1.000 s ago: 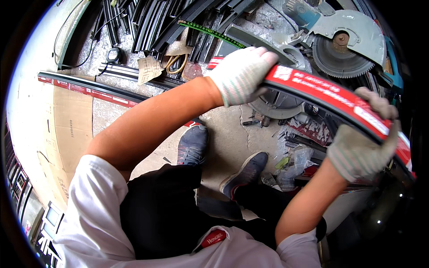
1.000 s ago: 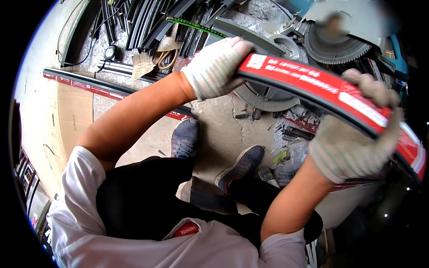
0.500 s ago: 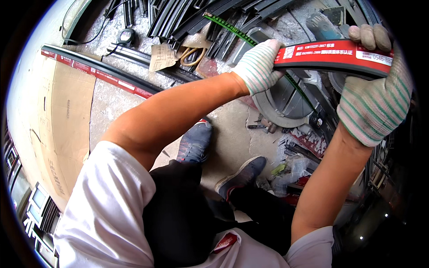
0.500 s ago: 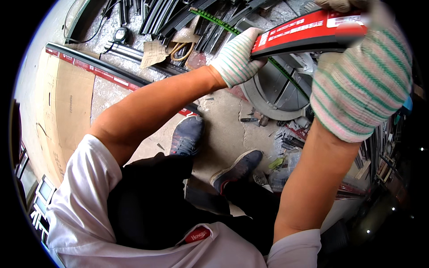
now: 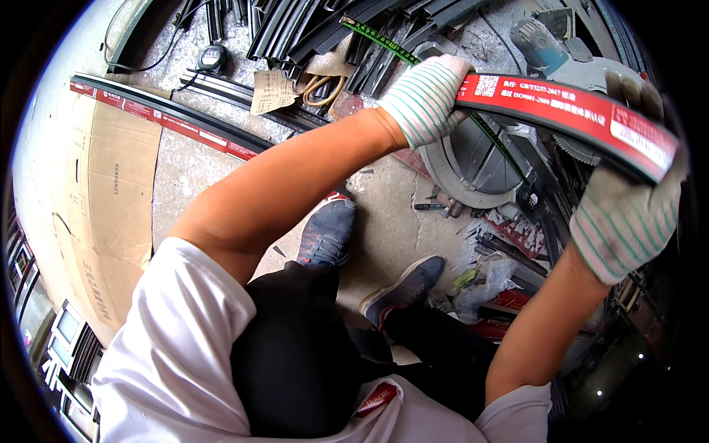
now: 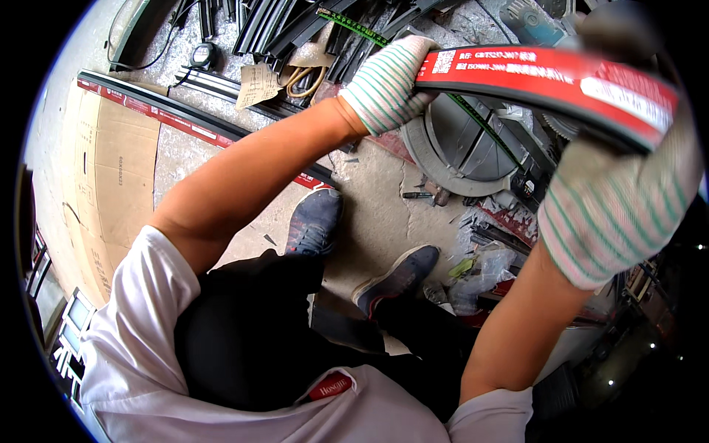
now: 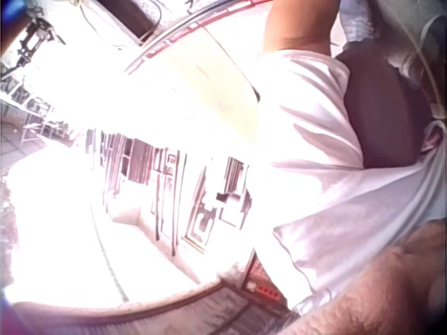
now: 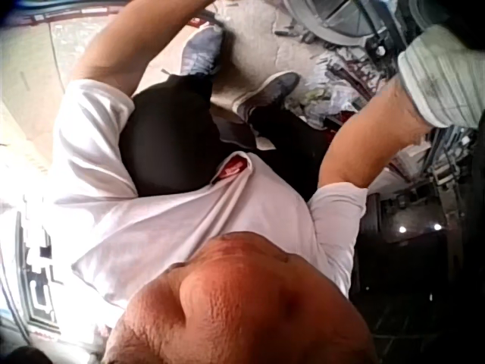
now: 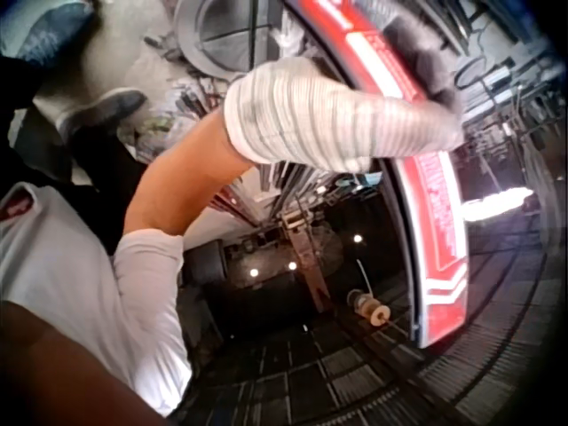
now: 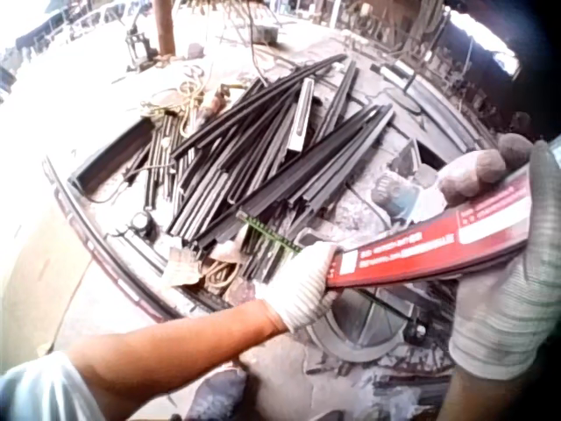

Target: The person measures multiple window frames using a tape measure, checking dimensions on several frames and metal profiles in a workshop. The person handles the tape measure and frames directly without additional tools.

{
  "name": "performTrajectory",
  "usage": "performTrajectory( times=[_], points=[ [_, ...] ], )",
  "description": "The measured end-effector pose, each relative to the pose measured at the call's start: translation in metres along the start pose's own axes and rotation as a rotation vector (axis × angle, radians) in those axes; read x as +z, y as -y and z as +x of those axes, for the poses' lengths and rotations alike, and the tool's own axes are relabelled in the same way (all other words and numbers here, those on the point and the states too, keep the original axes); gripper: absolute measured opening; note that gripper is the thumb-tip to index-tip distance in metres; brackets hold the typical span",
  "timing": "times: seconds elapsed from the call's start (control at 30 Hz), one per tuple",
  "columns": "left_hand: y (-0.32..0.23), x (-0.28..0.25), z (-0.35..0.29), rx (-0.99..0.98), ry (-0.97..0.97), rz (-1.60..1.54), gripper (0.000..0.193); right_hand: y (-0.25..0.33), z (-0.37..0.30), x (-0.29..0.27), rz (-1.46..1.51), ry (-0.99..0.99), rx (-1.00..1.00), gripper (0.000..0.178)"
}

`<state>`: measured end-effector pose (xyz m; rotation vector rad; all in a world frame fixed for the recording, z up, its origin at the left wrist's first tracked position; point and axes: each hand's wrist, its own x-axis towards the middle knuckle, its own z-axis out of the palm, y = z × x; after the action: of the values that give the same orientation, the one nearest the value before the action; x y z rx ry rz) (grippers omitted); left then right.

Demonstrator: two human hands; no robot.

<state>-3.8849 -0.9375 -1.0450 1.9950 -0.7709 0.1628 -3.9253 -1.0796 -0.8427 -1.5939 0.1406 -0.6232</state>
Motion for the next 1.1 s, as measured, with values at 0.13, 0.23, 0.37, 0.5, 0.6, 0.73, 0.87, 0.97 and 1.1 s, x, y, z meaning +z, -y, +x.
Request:
performTrajectory(
  times=[0.13,0.23,0.37,0.5,0.6,0.73,0.87,0.97,1.1],
  points=[
    [0.009,-0.024,0.004,0.072,0.093,0.189,0.054,-0.020,-0.033,-0.042,-0.014,-0.193,0.051,0.052],
    [0.026,-0.035,-0.003,0.063,0.251,0.419,0.039,-0.072,-0.055,-0.098,0.146,-0.441,0.336,0.052],
    [0.054,-0.040,-0.024,0.023,0.377,0.646,0.022,-0.149,-0.103,-0.125,0.361,-0.426,0.696,0.051],
    [0.065,-0.041,-0.022,0.082,0.475,0.779,0.022,-0.206,-0.128,-0.126,0.446,-0.501,0.909,0.051],
    [0.071,-0.036,-0.018,0.057,0.559,0.833,0.022,-0.233,-0.137,-0.129,0.495,-0.532,1.019,0.048],
    [0.070,-0.033,-0.012,0.052,0.598,0.881,0.019,-0.237,-0.136,-0.129,0.426,-0.518,1.091,0.052],
    [0.069,-0.029,-0.013,0.066,0.632,0.896,0.019,-0.234,-0.131,-0.134,0.374,-0.504,1.190,0.057],
    [0.059,-0.024,-0.011,0.057,0.621,0.870,0.015,-0.231,-0.135,-0.145,0.382,-0.542,1.161,0.049],
    [0.049,-0.026,-0.015,0.055,0.623,0.820,0.014,-0.230,-0.141,-0.149,0.448,-0.594,1.128,0.045]
  ],
)
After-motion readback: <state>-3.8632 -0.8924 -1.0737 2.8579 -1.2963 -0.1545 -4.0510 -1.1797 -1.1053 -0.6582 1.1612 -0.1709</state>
